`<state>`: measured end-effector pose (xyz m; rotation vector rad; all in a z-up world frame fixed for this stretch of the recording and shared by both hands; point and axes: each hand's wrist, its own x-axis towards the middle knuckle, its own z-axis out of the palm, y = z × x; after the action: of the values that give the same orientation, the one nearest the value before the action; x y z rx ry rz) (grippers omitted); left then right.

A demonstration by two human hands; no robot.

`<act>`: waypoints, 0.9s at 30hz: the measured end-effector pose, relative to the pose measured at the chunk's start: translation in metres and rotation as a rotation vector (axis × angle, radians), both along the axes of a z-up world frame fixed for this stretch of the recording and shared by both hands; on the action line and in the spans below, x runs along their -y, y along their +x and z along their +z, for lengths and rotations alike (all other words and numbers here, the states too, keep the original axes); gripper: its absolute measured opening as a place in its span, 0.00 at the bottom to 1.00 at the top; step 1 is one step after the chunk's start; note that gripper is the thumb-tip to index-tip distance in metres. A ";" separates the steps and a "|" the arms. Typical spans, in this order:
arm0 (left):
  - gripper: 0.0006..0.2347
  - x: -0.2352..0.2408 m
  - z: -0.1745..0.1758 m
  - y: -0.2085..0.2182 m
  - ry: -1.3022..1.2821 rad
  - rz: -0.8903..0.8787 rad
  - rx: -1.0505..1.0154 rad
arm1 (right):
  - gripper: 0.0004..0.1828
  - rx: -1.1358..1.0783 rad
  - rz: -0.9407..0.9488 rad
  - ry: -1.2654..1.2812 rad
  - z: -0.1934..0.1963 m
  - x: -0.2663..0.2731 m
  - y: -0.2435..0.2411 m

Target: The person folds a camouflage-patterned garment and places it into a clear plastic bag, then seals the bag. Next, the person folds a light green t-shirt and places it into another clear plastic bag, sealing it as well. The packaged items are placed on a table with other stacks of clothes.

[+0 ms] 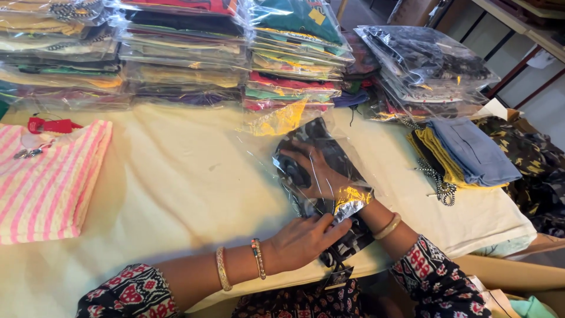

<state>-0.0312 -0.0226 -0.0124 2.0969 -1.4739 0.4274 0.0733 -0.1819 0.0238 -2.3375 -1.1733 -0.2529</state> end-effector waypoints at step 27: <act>0.25 0.001 -0.008 -0.002 -0.019 -0.057 -0.068 | 0.31 -0.020 -0.044 -0.468 -0.086 0.023 0.063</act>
<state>-0.0328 -0.0236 -0.0202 2.0293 -1.4809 0.3431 0.1362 -0.2053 -0.0619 -2.7589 -1.2794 0.0385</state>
